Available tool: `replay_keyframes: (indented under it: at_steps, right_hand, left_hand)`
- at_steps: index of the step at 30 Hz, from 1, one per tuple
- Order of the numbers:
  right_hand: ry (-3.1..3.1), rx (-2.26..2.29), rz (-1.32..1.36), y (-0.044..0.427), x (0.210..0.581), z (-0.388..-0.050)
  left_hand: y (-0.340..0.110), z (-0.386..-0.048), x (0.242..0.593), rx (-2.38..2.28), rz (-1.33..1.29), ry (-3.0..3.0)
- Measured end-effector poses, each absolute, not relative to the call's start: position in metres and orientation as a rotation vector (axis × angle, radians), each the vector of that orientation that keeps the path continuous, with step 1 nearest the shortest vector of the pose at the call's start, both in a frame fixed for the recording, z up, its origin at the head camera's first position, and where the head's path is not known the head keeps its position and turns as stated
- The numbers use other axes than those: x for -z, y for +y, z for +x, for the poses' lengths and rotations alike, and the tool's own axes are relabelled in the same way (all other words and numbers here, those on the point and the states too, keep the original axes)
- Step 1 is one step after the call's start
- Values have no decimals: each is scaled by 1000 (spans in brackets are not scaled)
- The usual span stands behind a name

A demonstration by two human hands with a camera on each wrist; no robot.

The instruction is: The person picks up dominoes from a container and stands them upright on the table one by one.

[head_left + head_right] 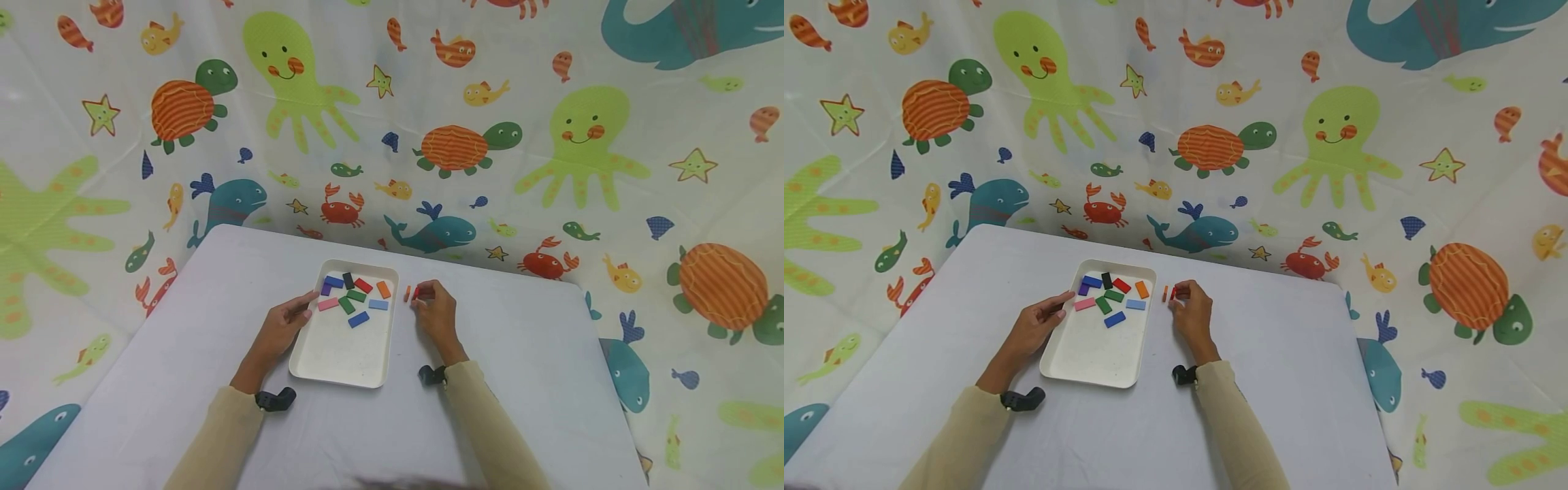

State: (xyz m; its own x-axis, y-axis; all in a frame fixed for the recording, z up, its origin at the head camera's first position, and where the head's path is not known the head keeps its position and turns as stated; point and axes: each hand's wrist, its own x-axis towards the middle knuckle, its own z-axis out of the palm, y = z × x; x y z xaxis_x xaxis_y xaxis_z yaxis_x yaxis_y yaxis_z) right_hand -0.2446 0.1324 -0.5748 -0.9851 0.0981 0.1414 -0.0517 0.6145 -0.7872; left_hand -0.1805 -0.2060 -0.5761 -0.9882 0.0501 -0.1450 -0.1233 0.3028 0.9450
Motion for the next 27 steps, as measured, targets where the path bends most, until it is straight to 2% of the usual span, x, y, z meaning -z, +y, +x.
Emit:
replay_keyframes:
  at_steps: [27]
  right_hand:
    - [-2664,-1293,-62,132,560,-244]
  left_hand:
    - [-207,-182,580,-1776,-55,2417]
